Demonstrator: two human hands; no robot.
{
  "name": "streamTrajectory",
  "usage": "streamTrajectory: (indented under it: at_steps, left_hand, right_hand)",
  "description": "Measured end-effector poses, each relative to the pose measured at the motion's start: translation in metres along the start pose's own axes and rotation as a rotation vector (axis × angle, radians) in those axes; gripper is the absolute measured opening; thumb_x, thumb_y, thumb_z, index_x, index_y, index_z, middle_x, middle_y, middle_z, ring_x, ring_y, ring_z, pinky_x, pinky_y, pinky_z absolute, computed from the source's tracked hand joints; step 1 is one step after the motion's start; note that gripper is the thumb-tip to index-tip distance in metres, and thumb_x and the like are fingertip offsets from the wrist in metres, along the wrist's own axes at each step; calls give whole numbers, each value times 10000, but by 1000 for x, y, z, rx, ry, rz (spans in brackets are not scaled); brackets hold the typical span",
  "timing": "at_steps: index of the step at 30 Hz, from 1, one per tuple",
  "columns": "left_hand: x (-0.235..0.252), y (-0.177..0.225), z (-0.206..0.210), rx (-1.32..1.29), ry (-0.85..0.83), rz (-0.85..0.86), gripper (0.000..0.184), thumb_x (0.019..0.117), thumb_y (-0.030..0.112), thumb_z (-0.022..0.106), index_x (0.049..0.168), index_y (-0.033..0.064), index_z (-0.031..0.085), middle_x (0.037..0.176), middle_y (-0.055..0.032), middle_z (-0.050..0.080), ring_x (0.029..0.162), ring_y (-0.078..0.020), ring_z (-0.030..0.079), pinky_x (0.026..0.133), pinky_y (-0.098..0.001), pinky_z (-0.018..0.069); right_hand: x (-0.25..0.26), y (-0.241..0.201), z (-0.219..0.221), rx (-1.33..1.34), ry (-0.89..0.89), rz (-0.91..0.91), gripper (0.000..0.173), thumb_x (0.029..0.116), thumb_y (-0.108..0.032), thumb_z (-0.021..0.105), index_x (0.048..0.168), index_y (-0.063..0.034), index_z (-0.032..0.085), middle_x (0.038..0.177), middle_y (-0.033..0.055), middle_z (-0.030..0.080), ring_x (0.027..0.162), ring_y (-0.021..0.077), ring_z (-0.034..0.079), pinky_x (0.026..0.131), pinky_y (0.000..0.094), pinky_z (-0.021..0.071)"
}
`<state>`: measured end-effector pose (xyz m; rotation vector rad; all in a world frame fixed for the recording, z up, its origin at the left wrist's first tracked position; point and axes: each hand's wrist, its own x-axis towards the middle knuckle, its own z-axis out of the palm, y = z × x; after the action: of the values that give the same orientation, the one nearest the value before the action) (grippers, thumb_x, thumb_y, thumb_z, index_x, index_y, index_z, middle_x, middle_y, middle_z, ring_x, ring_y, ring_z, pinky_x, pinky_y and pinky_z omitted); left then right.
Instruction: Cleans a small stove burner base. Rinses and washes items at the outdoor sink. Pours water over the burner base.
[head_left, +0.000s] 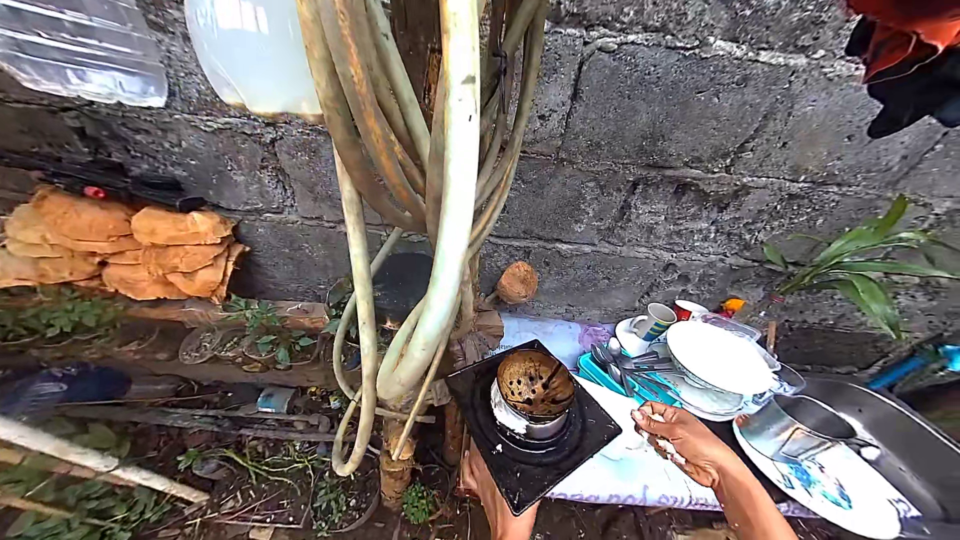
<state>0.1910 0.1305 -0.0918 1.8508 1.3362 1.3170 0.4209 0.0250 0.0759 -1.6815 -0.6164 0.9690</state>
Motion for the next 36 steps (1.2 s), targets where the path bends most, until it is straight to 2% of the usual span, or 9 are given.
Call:
streamTrajectory:
  at_steps: [4,7,11,13,17,20,24,29,36]
  left_hand:
    - [-7,27,16,83,102,-63,1184,645,658,790,1451,-131,428,1511,-350,412,1398,-510,379,1149,-661,182]
    - [-7,31,24,100,111,-90,1182,662,650,770,1470,-128,395,1530,-364,367,1408,-514,351,1137,-662,181]
    - [-6,26,-16,-24,-28,-100,1406,567,490,916,1579,-110,146,1645,-349,123,1515,-525,152,1179,-712,53]
    - [-12,11,-44,-237,140,57,1144,691,266,824,1537,-142,170,1614,-376,179,1498,-492,212,1200,-624,159]
    - [33,41,-104,-438,298,488,463,1001,309,588,1432,295,420,1583,102,380,1481,-105,343,1204,-341,320]
    - [93,104,-118,-461,139,723,332,1039,332,531,1371,315,536,1463,122,512,1405,-123,460,1167,-355,405]
    - [145,157,-116,-271,-119,721,351,1027,200,477,1283,-17,580,1406,-169,562,1360,-232,502,1128,-400,431]
    - [198,185,-86,165,-641,574,500,1087,396,358,1424,97,575,1600,-135,398,1474,-294,386,1196,-508,334]
    - [218,177,-32,481,-970,438,628,1104,505,210,1606,155,347,1695,-139,212,1576,-304,163,1265,-549,125]
  right_hand:
    - [3,-14,-21,-679,3,-5,223,960,-241,728,895,-42,650,667,23,541,518,97,443,495,271,383]
    - [5,-33,-25,-1041,-13,110,452,993,-414,665,1070,32,678,958,229,668,885,353,641,844,575,494]
    - [-15,-48,-19,-615,-38,-30,318,1112,-197,428,1178,23,648,1051,125,668,880,158,665,837,353,560]
    - [-23,-50,-14,-329,-103,-174,293,1094,-96,409,1235,22,637,1184,108,672,1009,135,688,926,319,575]
    - [-22,-49,21,-20,-125,-354,279,1015,38,485,1252,44,632,1176,116,705,1024,159,721,951,320,598]
    - [-7,-47,46,81,-12,-358,174,961,58,611,1131,54,646,1035,121,719,893,163,741,863,323,632]
    - [11,-46,66,179,81,-336,142,1007,-13,599,1080,64,693,1006,134,735,875,155,744,834,312,635]
    - [12,-43,82,71,67,-272,244,1003,25,559,1217,47,673,1198,163,685,1022,144,706,924,307,592]
    - [2,-38,103,-123,264,-312,117,938,-32,691,1054,-14,694,998,90,728,841,129,735,828,320,627]
